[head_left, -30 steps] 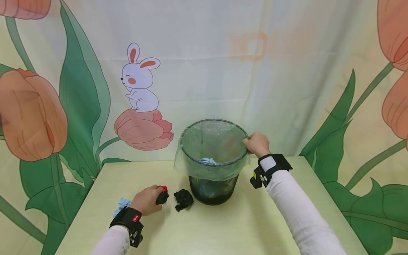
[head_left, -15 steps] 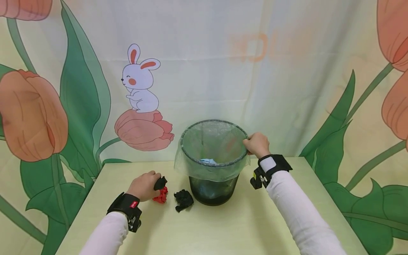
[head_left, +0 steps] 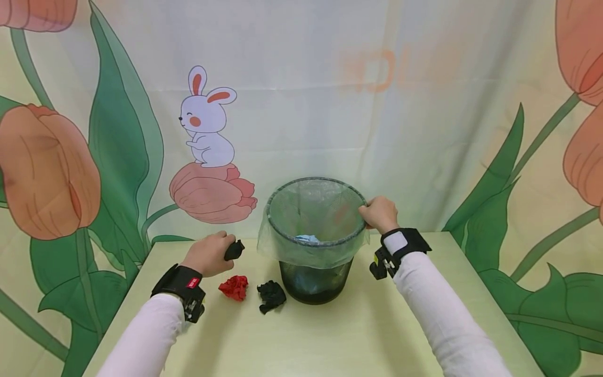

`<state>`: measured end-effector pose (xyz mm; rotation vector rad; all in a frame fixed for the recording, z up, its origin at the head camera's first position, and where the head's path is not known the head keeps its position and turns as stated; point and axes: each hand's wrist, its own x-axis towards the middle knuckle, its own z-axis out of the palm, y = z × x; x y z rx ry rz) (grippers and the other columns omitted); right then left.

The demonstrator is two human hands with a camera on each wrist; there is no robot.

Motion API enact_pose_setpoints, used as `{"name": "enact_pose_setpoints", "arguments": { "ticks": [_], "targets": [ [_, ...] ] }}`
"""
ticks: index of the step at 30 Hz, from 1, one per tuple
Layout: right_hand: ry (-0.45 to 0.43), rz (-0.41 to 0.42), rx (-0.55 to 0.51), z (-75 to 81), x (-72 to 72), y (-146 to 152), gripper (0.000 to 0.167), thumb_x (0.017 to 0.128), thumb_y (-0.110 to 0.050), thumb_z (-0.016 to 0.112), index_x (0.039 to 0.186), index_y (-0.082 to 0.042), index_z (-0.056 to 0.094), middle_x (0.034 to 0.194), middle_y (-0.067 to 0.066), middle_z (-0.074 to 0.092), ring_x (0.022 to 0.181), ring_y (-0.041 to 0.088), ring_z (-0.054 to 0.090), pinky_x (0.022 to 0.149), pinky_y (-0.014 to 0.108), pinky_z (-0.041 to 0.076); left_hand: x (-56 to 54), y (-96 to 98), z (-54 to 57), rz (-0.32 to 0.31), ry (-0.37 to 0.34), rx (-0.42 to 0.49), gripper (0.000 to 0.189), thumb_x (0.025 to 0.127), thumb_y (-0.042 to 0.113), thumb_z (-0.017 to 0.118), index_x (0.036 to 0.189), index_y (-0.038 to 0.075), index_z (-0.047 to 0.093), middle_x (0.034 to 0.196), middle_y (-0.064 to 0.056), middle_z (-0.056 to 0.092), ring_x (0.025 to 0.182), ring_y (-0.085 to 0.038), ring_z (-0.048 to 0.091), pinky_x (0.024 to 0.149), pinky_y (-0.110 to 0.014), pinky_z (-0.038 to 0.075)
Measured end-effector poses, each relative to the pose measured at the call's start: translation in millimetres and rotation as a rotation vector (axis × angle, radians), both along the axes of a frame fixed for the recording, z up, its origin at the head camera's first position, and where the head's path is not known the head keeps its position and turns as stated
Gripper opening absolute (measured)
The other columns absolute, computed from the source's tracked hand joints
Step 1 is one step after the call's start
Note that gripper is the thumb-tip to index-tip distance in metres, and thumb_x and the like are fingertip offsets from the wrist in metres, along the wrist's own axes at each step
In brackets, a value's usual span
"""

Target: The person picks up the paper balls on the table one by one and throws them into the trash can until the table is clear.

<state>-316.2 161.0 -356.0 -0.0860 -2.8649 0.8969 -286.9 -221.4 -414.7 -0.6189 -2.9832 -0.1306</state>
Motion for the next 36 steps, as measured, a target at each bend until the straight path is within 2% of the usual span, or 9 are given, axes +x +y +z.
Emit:
{"name": "enact_pose_setpoints", "arguments": {
  "ticks": [11, 15, 22, 29, 36],
  "targets": [
    [0.003, 0.000, -0.011, -1.2, -1.2, 1, 0.045, 0.085, -0.009, 0.048, 0.045, -0.017, 0.029, 0.039, -0.001, 0.039, 0.043, 0.014, 0.055, 0.036, 0.020, 0.025, -4.4, 5.9, 29.2, -0.016, 0.033, -0.009, 0.045, 0.071, 0.020, 0.076, 0.108, 0.004, 0.057, 0.090, -0.011, 0.058, 0.077, -0.024, 0.056, 0.069, -0.042, 0.055],
    [0.006, 0.000, -0.003, -1.0, -1.1, 1, 0.044, 0.084, -0.009, 0.048, 0.045, -0.017, 0.029, 0.039, -0.001, 0.039, 0.044, 0.015, 0.055, 0.036, 0.020, 0.024, -6.3, 9.2, 38.6, -0.031, 0.066, 0.006, 0.042, 0.070, 0.019, 0.076, 0.106, 0.005, 0.058, 0.089, -0.009, 0.058, 0.076, -0.024, 0.056, 0.065, -0.041, 0.054],
    [0.009, 0.010, -0.008, -0.7, -0.3, 1, 0.045, 0.085, -0.009, 0.048, 0.045, -0.017, 0.029, 0.039, -0.002, 0.039, 0.045, 0.016, 0.056, 0.037, 0.020, 0.025, -9.2, 15.9, 50.2, -0.066, 0.089, -0.005, 0.040, 0.071, 0.020, 0.076, 0.104, 0.005, 0.058, 0.090, -0.009, 0.058, 0.075, -0.023, 0.055, 0.067, -0.038, 0.054],
    [0.010, 0.014, -0.005, -0.3, 0.2, 1, 0.045, 0.086, -0.010, 0.048, 0.045, -0.017, 0.030, 0.040, -0.001, 0.041, 0.045, 0.015, 0.055, 0.037, 0.021, 0.025, -12.9, 22.6, 63.0, -0.097, 0.116, 0.007, 0.050, 0.073, 0.018, 0.073, 0.119, 0.007, 0.058, 0.106, -0.013, 0.060, 0.086, -0.026, 0.058, 0.071, -0.041, 0.054],
    [0.006, 0.012, -0.008, -0.4, 0.3, 1, 0.045, 0.086, -0.009, 0.047, 0.045, -0.017, 0.029, 0.040, -0.001, 0.040, 0.044, 0.014, 0.053, 0.037, 0.021, 0.024, -14.0, 34.7, 75.5, -0.115, 0.133, -0.007, 0.047, 0.073, 0.019, 0.073, 0.116, 0.007, 0.059, 0.100, -0.011, 0.059, 0.080, -0.024, 0.057, 0.069, -0.038, 0.052]
  ]
}}
